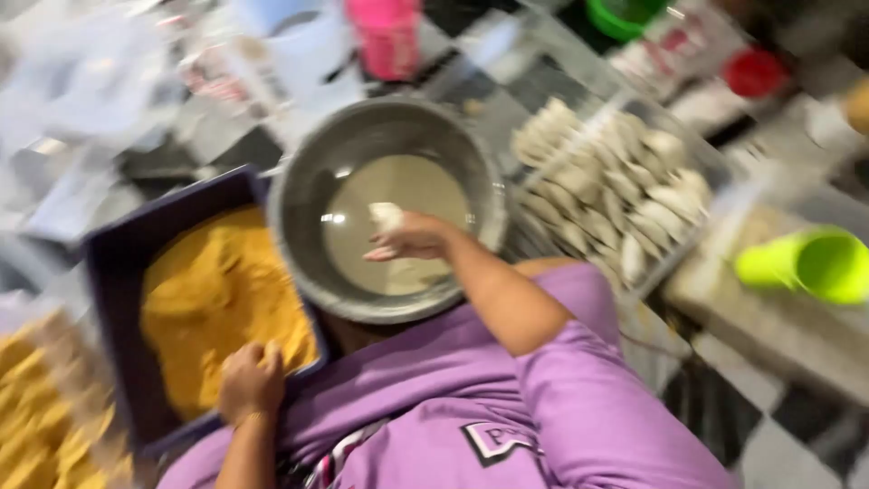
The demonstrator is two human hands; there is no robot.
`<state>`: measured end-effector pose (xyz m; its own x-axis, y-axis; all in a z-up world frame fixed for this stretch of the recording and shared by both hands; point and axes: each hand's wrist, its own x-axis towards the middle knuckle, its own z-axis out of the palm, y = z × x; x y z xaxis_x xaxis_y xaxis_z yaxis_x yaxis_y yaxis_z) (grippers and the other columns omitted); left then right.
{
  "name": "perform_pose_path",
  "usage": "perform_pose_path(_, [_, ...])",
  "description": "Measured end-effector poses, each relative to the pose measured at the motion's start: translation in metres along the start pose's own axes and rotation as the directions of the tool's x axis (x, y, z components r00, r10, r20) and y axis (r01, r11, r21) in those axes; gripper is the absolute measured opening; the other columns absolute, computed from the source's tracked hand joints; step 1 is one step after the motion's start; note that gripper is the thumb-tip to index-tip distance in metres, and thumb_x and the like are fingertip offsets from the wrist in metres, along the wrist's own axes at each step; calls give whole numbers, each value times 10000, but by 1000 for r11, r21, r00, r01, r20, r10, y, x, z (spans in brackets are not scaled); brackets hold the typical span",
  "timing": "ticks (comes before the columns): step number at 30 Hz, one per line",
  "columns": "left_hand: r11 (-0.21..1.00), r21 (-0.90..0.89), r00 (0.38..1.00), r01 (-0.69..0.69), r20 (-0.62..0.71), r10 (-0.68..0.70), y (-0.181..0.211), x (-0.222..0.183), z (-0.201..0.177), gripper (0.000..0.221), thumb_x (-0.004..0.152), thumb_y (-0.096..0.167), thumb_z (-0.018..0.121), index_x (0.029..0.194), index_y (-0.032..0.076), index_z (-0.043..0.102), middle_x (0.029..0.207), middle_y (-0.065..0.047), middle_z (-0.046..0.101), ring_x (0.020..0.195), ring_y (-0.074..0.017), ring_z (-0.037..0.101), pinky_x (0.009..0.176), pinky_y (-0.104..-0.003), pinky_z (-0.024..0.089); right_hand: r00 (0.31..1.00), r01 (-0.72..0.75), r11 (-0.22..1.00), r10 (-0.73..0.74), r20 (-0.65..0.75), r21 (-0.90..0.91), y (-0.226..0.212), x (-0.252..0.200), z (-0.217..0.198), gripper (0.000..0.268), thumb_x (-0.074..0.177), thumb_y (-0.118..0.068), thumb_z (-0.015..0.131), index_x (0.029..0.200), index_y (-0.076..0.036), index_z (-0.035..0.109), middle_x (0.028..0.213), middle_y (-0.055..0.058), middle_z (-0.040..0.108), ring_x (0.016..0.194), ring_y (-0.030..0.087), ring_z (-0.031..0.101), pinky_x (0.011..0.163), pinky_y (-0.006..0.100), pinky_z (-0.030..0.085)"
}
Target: A person is manually coating dumplings by dipping them in a liquid batter and then into a tray of yellow breading powder.
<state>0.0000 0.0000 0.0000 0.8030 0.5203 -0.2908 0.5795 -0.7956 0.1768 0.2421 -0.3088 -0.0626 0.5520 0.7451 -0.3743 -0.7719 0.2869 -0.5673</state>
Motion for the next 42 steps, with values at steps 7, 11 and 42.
perform_pose_path(7, [996, 28, 996, -88, -30, 88, 7, -5, -3, 484, 1022, 426, 437, 877, 67, 728, 1059, -186, 728, 1121, -386, 604, 956, -494, 452, 993, 95, 971, -108, -48, -220, -30, -32, 41, 865, 817, 85, 673, 1576, -96, 301, 1297, 281, 624, 1068, 408, 708, 919, 451, 617])
perform_pose_path(11, [999, 29, 999, -42, 13, 41, 12, -6, -7, 475, 1025, 433, 429, 972, 100, 762, 1117, -145, 744, 1152, -353, 613, 930, -499, 467, 934, 89, 933, -199, -296, -349, -47, -44, 62, 584, 835, -572, 650, 1035, -25, 601, 898, 164, 746, 705, 267, 742, 606, 354, 601])
perform_pose_path(42, [899, -326, 876, 292, 469, -114, -49, 108, 51, 837, 954, 551, 520, 1468, -101, 417, 1500, -358, 464, 1380, -501, 455, 1132, -518, 340, 984, -46, 74, 173, -33, -996, -27, 0, 234, 533, 708, -141, 658, 1232, -178, 750, 932, -7, 764, 754, 112, 673, 617, 259, 522])
